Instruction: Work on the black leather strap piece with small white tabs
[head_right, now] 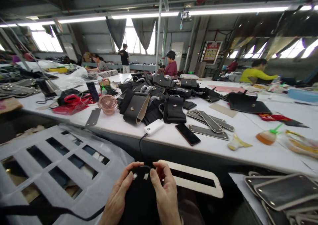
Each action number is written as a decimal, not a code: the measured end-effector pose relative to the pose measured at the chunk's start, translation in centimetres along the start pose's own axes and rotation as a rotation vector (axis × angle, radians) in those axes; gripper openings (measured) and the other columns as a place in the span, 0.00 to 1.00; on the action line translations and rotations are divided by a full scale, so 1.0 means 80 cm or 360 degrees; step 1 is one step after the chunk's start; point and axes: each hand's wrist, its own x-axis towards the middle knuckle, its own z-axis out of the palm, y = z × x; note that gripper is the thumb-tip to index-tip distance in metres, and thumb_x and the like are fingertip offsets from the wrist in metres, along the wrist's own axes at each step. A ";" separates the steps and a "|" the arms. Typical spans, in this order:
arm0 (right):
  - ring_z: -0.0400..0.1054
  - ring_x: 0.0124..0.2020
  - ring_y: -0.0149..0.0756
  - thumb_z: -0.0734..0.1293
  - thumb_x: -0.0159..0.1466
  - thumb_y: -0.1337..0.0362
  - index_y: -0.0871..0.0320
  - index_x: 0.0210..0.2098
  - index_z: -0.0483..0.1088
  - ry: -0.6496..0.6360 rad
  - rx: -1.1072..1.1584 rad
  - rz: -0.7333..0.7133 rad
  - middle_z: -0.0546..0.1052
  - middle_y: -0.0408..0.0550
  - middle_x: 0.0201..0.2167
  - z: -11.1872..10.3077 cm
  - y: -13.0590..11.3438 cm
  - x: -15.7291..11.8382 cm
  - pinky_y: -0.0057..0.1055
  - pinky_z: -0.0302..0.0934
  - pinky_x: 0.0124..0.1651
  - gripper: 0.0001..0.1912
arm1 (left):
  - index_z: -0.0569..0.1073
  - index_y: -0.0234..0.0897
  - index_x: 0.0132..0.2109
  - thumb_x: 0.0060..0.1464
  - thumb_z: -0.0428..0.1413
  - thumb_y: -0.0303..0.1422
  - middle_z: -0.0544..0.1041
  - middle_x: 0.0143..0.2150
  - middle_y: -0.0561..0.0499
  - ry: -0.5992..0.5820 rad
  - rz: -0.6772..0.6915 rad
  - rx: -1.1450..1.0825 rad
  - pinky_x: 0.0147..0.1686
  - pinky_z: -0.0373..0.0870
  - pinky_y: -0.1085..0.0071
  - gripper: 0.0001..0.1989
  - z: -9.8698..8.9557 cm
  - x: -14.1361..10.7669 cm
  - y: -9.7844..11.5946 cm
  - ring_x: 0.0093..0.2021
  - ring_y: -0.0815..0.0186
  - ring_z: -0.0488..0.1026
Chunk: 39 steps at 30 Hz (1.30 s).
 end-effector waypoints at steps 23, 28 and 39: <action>0.68 0.30 0.35 0.64 0.60 0.48 0.56 0.38 0.68 0.0023 -0.0065 -0.0031 0.74 0.46 0.31 0.025 0.006 -0.027 0.29 0.62 0.34 0.17 | 0.73 0.39 0.50 0.54 0.55 0.45 0.77 0.49 0.48 0.0241 -0.0088 -0.0128 0.48 0.68 0.71 0.20 0.008 -0.004 -0.005 0.49 0.57 0.73; 0.69 0.32 0.36 0.63 0.60 0.47 0.56 0.39 0.67 -0.0031 -0.0017 -0.0007 0.75 0.47 0.32 0.025 0.004 -0.026 0.29 0.62 0.36 0.19 | 0.74 0.36 0.46 0.52 0.56 0.50 0.79 0.41 0.45 0.0070 -0.0122 -0.0066 0.37 0.71 0.69 0.23 -0.002 0.013 -0.004 0.38 0.58 0.76; 0.65 0.27 0.33 0.60 0.62 0.46 0.56 0.37 0.70 0.0062 -0.0196 -0.0181 0.70 0.44 0.25 0.034 0.034 -0.020 0.29 0.59 0.32 0.20 | 0.75 0.37 0.38 0.51 0.57 0.48 0.77 0.31 0.51 0.0062 -0.0068 0.0379 0.34 0.69 0.71 0.19 -0.003 0.020 0.010 0.32 0.62 0.72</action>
